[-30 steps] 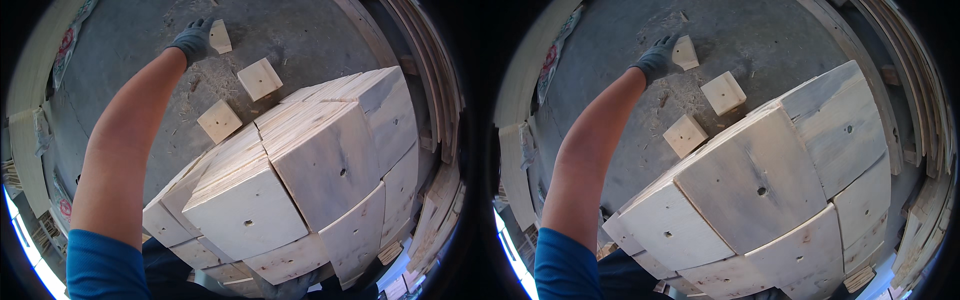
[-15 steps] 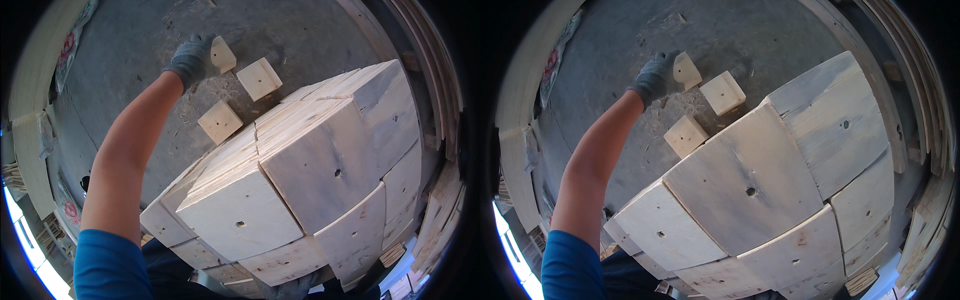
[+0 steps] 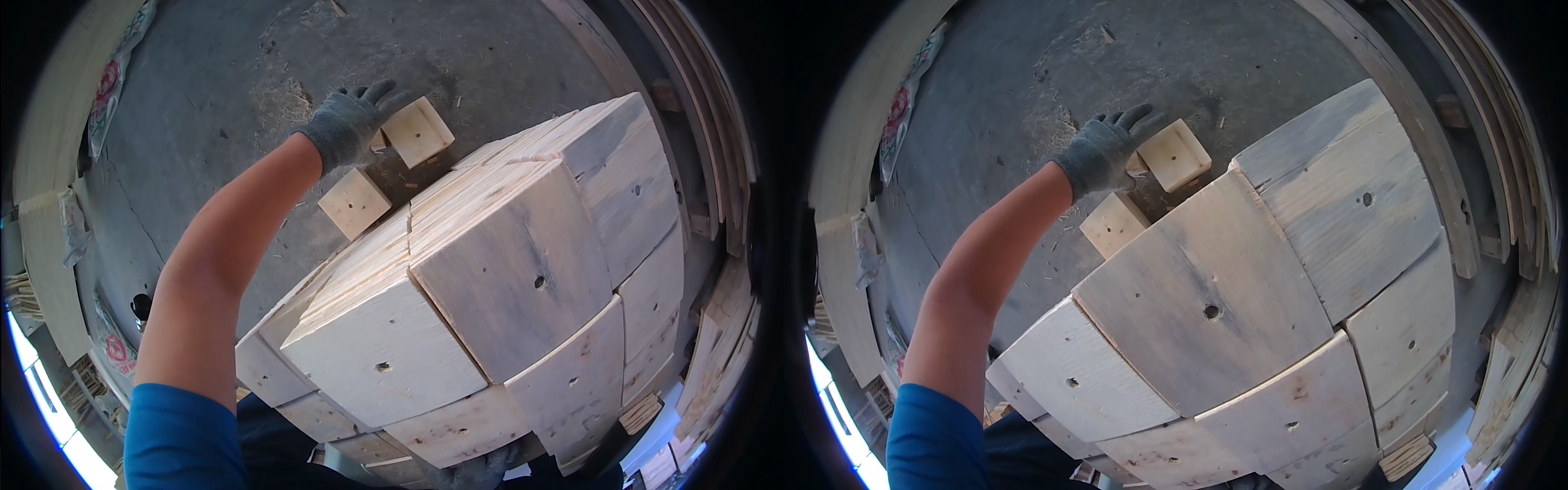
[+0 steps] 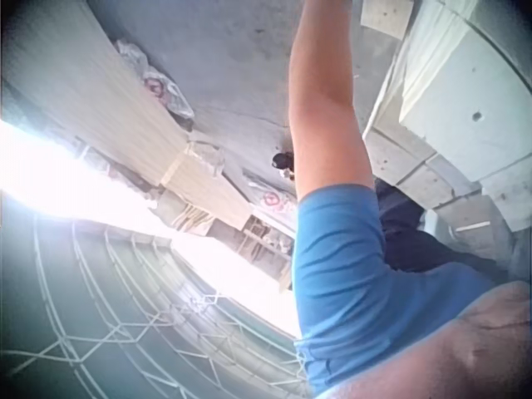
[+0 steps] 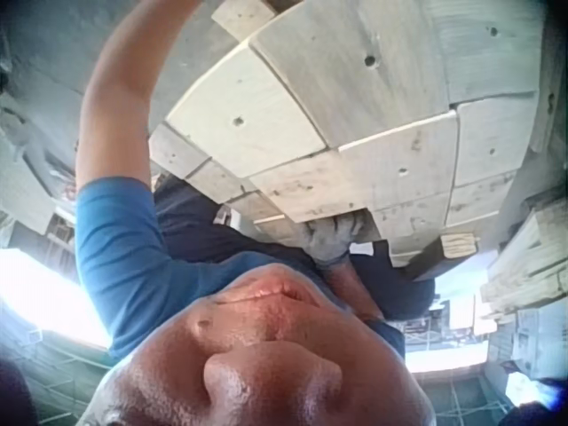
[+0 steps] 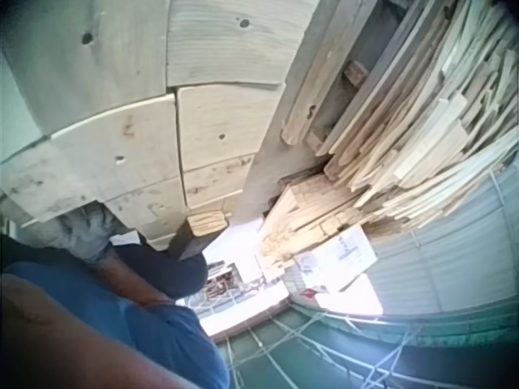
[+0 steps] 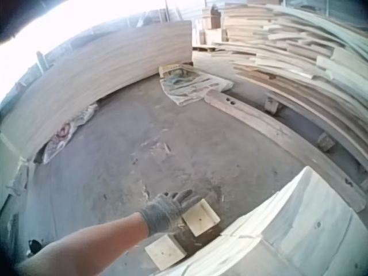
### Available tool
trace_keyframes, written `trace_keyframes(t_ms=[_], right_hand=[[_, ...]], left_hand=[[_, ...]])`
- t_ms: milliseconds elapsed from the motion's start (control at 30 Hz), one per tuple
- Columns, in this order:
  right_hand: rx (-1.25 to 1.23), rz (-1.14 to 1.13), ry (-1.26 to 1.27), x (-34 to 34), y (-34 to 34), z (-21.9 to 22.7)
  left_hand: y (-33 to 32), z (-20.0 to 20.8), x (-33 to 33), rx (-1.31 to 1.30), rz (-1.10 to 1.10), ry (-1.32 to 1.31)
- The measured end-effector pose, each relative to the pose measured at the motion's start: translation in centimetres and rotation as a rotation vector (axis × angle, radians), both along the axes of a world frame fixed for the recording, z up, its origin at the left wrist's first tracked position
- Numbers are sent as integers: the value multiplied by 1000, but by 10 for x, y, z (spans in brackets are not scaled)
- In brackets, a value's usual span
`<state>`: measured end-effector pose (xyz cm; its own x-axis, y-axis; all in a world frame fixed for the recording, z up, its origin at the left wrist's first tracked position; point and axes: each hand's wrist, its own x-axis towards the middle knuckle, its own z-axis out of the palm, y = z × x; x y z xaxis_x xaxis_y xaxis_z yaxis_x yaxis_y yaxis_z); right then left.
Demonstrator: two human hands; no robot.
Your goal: The person sits on the floor and sands small wooden blocks with a sanding block, turning each piece to smooth multiple faces. Finished blocks are placed into a stack nearby.
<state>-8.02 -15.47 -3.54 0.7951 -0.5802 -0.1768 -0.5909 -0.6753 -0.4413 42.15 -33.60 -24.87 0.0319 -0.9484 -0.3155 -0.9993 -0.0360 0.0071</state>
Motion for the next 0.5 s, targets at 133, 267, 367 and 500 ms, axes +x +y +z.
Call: trace_keyframes(t_ms=[133, 267, 367, 500], right_hand=[[-29, 58, 16, 1, -4, 2], [22, 15, 7, -3, 3, -1], [87, -67, 6, -2, 5, -1], [19, 7, -51, 11, -12, -2]], left_hand=[[-28, 0, -17, 52, -73, 20], [-39, -13, -20, 71, -153, -44], [-41, -7, -23, 117, -65, -17], [-37, -14, -24, 42, -12, 7]])
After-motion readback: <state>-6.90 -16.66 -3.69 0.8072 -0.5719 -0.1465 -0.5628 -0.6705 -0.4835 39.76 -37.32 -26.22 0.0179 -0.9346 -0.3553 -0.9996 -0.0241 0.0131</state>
